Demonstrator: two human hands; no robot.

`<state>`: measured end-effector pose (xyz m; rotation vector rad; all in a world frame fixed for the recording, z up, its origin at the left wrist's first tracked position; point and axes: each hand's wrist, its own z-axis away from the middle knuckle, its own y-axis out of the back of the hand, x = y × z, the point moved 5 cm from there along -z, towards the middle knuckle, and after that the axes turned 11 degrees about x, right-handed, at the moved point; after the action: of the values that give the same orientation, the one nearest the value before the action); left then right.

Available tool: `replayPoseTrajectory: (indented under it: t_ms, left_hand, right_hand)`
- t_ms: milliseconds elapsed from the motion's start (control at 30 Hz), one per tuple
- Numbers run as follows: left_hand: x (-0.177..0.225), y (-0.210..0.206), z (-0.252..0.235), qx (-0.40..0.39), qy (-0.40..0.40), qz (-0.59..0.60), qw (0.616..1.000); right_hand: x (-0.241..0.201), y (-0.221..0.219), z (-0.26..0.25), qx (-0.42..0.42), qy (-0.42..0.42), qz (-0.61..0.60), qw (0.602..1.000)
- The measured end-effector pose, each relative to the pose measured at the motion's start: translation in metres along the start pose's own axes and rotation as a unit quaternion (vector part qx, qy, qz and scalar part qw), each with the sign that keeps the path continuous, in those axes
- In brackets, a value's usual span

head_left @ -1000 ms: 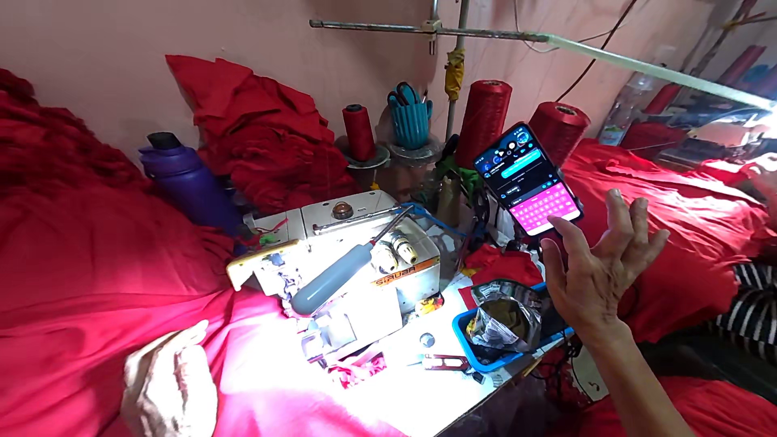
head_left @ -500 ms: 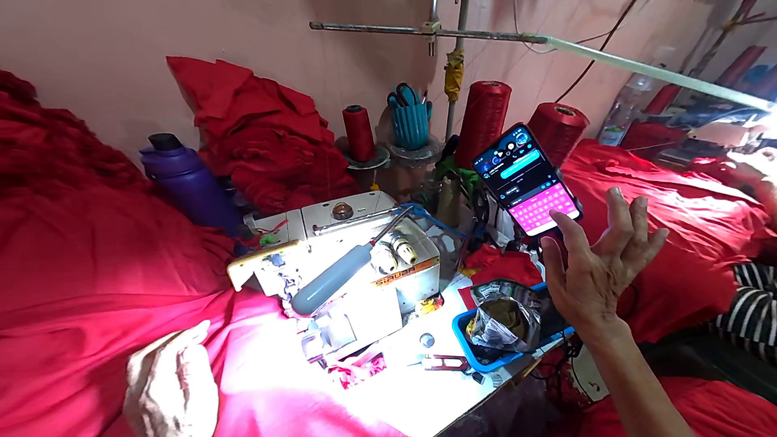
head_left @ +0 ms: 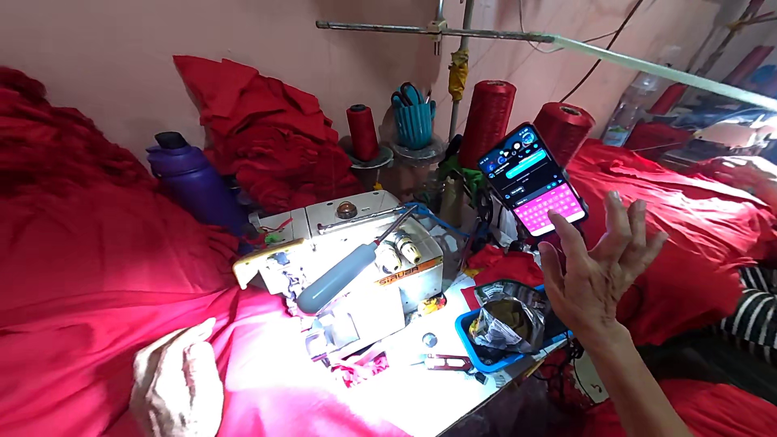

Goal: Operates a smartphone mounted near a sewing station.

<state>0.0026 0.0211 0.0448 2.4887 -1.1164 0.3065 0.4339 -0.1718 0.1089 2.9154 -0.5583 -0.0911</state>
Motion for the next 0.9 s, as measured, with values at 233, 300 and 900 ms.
replayPoseTrajectory:
  t_ms: [233, 300, 900]
  left_hand:
    - [-0.001, -0.001, 0.0, -0.005, 0.0, 0.005, 1.0]
    - [-0.001, -0.001, 0.0, -0.005, 0.001, 0.005, 1.0]
    - [0.001, 0.0, 0.0, -0.011, 0.003, 0.001, 1.0]
  right_hand:
    - [-0.001, -0.01, 0.007, -0.013, 0.018, -0.035, 0.999]
    - [-0.002, -0.011, 0.008, -0.017, 0.021, -0.037, 0.999]
    - [0.001, -0.005, 0.0, -0.002, 0.004, -0.008, 1.0]
